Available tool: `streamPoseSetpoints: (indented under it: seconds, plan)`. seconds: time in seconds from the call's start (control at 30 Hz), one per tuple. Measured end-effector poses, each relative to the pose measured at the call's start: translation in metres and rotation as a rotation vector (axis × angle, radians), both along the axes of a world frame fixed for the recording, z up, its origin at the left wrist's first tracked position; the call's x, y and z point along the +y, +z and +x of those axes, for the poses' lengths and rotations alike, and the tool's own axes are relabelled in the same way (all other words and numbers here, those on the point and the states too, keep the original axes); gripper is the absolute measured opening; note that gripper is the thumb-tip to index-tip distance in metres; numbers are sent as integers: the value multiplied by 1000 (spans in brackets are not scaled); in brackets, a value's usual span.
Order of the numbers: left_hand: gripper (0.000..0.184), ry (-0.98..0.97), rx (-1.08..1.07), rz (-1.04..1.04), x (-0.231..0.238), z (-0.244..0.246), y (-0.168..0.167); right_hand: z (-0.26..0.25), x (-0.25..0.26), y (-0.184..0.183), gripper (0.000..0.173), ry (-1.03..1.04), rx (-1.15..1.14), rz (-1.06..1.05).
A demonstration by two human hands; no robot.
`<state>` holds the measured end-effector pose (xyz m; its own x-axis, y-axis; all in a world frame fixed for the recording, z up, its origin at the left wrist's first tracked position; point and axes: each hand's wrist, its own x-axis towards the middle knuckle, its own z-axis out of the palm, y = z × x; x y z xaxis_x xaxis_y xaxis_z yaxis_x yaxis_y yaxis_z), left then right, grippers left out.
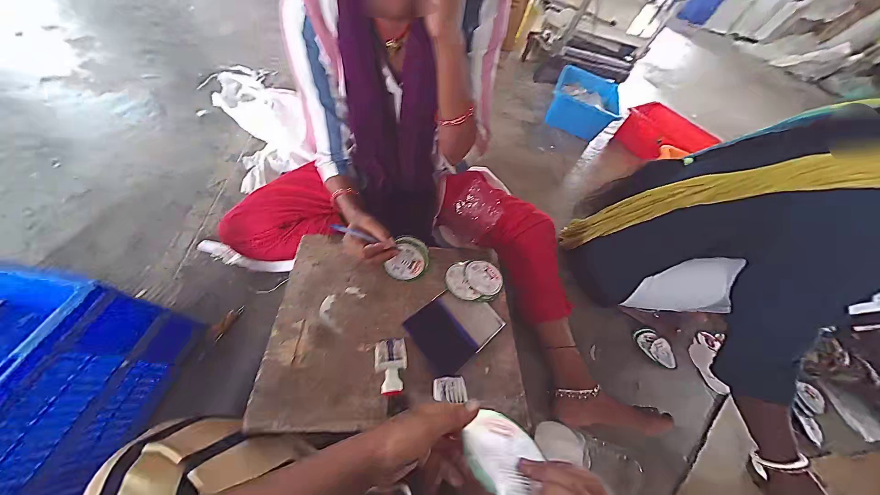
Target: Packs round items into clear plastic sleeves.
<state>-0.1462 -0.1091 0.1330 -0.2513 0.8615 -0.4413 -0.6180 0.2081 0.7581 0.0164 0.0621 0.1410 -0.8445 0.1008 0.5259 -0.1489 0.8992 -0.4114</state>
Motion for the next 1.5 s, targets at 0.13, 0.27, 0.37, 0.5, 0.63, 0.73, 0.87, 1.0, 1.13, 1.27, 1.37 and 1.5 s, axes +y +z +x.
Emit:
streamPoseSetpoints:
  seconds: [0.13, 0.27, 0.37, 0.5, 0.63, 0.73, 0.87, 1.0, 1.13, 1.27, 1.37, 1.5]
  plan:
    - [21, 197, -99, -83, -85, 16, -15, -14, -68, -23, 15, 206, -11, 166]
    - [24, 358, 377, -244, -149, -5, -17, -36, -116, -40, 18, 70, -87, 55]
    - [35, 379, 707, -436, -176, -43, -17, -55, -127, -45, 27, -74, -161, 26]
    - [48, 411, 816, -496, -163, -76, -34, -69, -133, -46, 24, -99, -215, 25]
    - [45, 363, 816, -540, -154, -80, -47, -67, -136, -46, 27, -100, -213, 22]
    - [44, 335, 848, -558, -155, -80, -50, -55, -134, -57, 26, -95, -239, 6]
    - [46, 361, 966, -551, -156, -76, -54, -20, -159, -75, 43, 94, -737, -20]
    - [45, 360, 1151, -612, -154, -72, -60, 13, -189, -90, 41, 170, -1370, -68]
    - [45, 404, 1198, -605, -157, -71, -68, 25, -177, -97, 30, 172, -1401, -310]
    - [53, 388, 1139, -647, -158, -73, -72, 28, -170, -101, 30, 193, -1371, -411]
    - [53, 389, 1151, -665, -157, -75, -70, 29, -161, -106, 32, 216, -1358, -488]
    - [54, 388, 1137, -717, -154, -78, -64, 32, -151, -111, 33, 256, -1308, -594]
